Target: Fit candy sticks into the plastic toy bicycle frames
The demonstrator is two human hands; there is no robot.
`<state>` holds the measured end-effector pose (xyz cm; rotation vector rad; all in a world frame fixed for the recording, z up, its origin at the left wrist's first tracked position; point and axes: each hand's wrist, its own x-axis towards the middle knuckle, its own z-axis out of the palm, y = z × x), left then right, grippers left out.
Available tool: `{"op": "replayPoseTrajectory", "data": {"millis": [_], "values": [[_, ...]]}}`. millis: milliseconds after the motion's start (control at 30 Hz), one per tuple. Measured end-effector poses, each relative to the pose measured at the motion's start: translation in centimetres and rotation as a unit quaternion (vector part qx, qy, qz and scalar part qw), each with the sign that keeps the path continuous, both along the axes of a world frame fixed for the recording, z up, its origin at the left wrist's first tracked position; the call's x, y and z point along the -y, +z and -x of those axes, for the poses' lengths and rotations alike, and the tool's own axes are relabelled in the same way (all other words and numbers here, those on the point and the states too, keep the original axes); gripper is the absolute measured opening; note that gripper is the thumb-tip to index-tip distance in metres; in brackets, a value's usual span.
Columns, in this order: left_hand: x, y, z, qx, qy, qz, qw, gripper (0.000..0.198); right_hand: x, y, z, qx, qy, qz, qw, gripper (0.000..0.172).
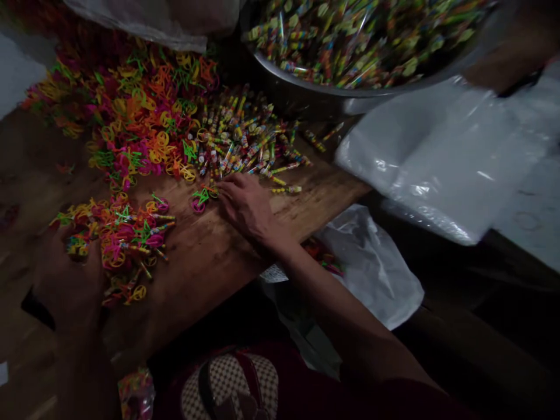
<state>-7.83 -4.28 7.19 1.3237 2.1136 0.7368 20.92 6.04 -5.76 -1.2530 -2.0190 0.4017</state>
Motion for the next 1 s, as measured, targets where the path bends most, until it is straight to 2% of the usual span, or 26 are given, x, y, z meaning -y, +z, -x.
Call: {"op": "replayPoseTrajectory", "data": {"millis": [67,100,133,233,333,433,533,600,667,733,800,867,1000], "values": [[-0.6,-0.3,-1.1,-0.202,0.049,-0.119,0.971,0.039,-0.5,-0.2,1.3,0.04,-0.002,0.025,0.999,0.027],[-1.1,-0.7,-2.1,-0.255,0.042,-0.146,0.955,0.036,-0.5,-0.5,1.7,0.048,-0.001,0.034,0.998,0.028],[-1.7,-1.2,-3.3,-0.267,0.011,-0.15,0.952,0.032,-0.5,-0.8,1.9,0.048,0.001,0.04,0.998,0.026],[-4.2,-3.5,-7.3,-0.159,-0.123,-0.1,0.974,0.02,-0.1,-1.7,1.7,0.003,0.024,0.043,0.999,0.022],[-6.8,-5.8,-10.7,-0.081,-0.172,-0.059,0.98,0.017,0.2,-2.0,0.8,-0.072,0.05,0.039,0.995,0.024],[-8.5,-7.4,-12.5,-0.023,-0.179,-0.046,0.982,0.015,0.3,-1.7,0.0,-0.112,0.087,0.037,0.989,0.025],[-9.3,-8.1,-13.0,0.034,-0.178,-0.017,0.983,0.008,0.7,-1.1,-1.3,-0.108,0.098,0.027,0.989,0.028],[-9.4,-8.1,-12.9,0.074,-0.147,-0.008,0.986,0.006,1.3,-0.8,-3.0,-0.091,0.051,0.005,0.995,0.029],[-9.3,-7.9,-12.8,0.156,-0.093,0.002,0.983,0.008,2.0,-0.7,-5.3,-0.058,-0.037,-0.019,0.997,0.026],[-8.9,-7.6,-12.8,0.289,-0.039,0.035,0.956,0.012,2.4,-0.9,-7.8,0.006,-0.116,-0.023,0.993,0.019],[-8.4,-7.4,-13.0,0.412,-0.002,0.075,0.908,0.018,2.4,-1.4,-9.6,0.07,-0.148,-0.006,0.986,0.016],[-8.0,-7.4,-13.1,0.481,0.014,0.103,0.871,0.02,2.0,-1.9,-10.6,0.1,-0.148,0.012,0.984,0.016],[-6.9,-7.7,-12.5,0.536,0.041,0.128,0.834,0.012,1.7,-1.9,-10.0,0.047,-0.113,0.022,0.992,0.015]]}}
